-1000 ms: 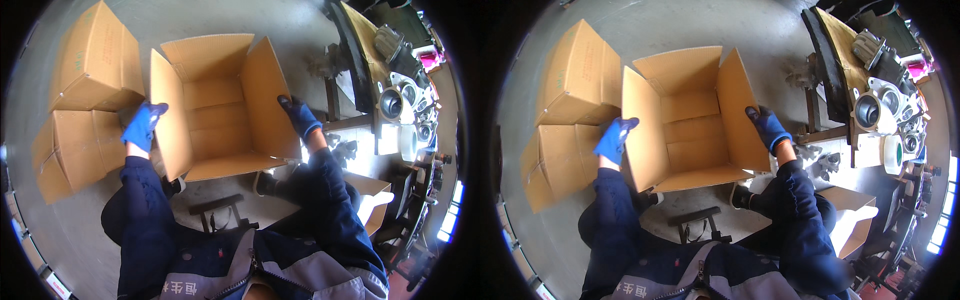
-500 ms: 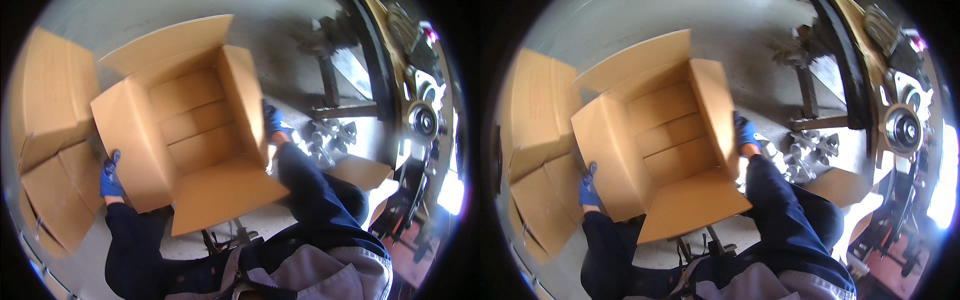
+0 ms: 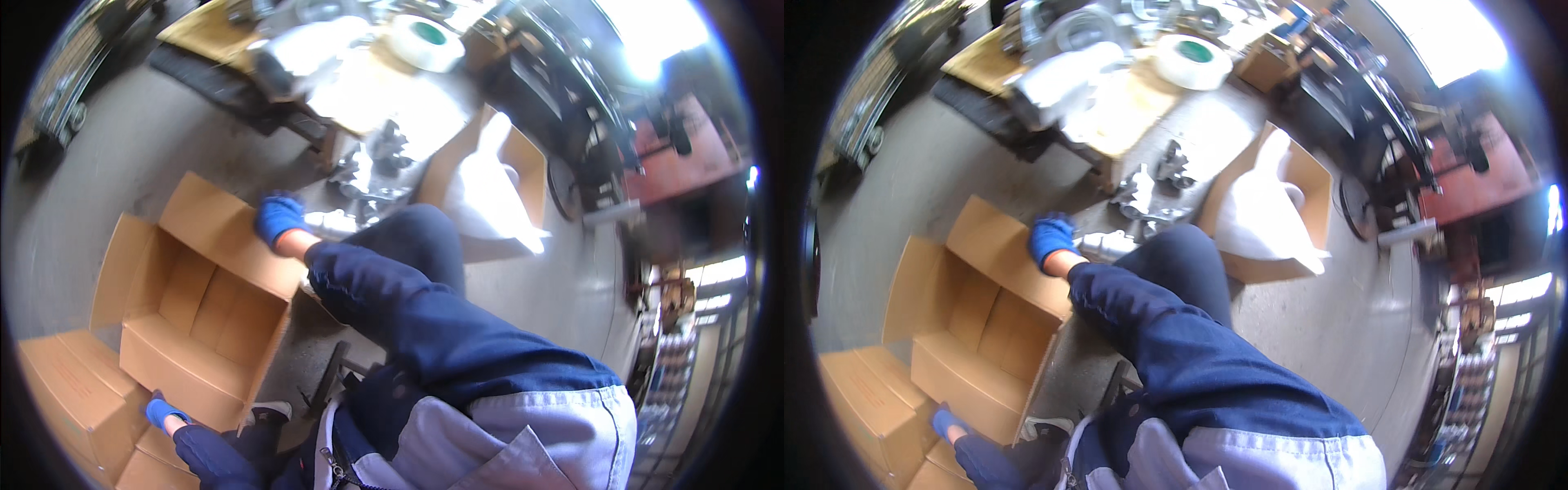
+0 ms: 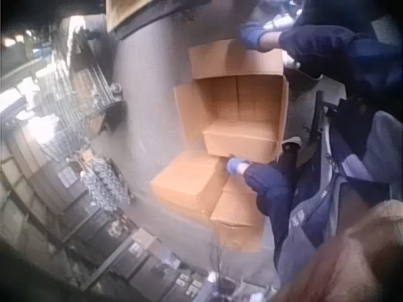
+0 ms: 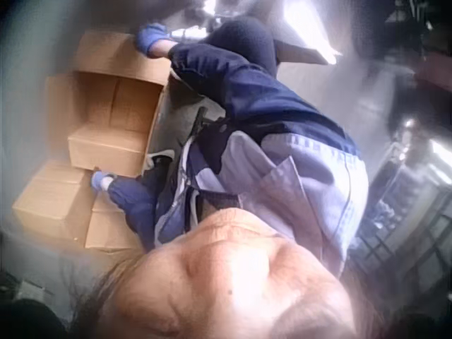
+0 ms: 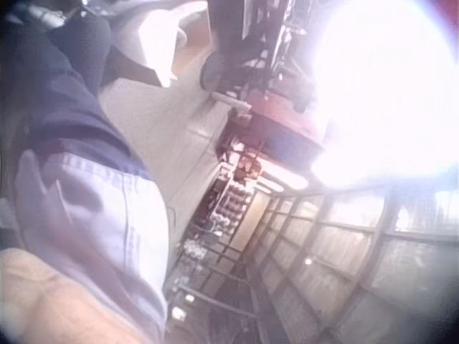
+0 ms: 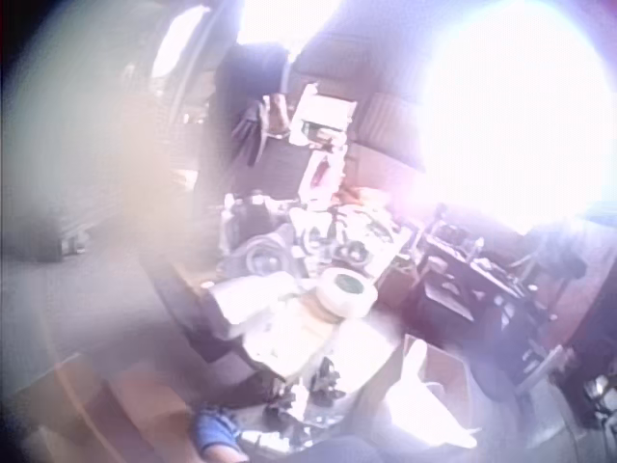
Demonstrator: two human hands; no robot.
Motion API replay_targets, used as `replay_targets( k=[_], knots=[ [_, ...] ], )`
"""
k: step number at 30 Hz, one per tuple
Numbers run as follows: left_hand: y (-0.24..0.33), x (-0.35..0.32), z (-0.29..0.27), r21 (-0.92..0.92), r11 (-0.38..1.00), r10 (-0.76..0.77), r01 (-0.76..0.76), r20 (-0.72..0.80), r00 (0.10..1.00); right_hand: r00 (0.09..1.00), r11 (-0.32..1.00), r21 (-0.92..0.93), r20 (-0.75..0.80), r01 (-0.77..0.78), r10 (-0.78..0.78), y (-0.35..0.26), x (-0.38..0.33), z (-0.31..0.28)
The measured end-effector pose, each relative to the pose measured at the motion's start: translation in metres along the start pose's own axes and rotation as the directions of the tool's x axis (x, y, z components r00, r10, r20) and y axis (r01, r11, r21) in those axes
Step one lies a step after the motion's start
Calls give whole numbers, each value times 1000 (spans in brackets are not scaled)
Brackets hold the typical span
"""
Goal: The person sits on the floor and packs several metal parts into a cardboard box. They place a foam sheet inside the box, then pick up each metal part from a nearby table, wrap it in foam, and place it into the box. After packing all parts, the person closes the box flaps and seals the box with tape.
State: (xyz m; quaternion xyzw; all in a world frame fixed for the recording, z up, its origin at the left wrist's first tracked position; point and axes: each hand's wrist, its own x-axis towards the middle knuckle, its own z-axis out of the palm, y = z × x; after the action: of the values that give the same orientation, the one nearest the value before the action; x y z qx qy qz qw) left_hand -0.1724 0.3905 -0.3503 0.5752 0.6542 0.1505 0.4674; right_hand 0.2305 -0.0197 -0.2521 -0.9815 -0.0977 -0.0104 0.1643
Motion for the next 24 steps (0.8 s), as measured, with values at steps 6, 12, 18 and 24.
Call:
replay_targets(
  k=[6,12,18,24],
  knots=[
    [125,-65,-6,-22,952,287,-304,-269,919,924,777,515,-310,362,-226,14,-124,-237],
    [196,-91,-29,-249,683,693,-686,-75,717,976,975,-224,-214,-7,-42,225,-168,-371],
    [309,-277,105,-487,459,869,-743,420,261,935,955,-79,-240,-287,261,372,-191,-397],
    [372,-605,157,-703,-358,785,-615,130,-605,727,879,-99,-522,467,-446,265,-176,-496]
  ],
)
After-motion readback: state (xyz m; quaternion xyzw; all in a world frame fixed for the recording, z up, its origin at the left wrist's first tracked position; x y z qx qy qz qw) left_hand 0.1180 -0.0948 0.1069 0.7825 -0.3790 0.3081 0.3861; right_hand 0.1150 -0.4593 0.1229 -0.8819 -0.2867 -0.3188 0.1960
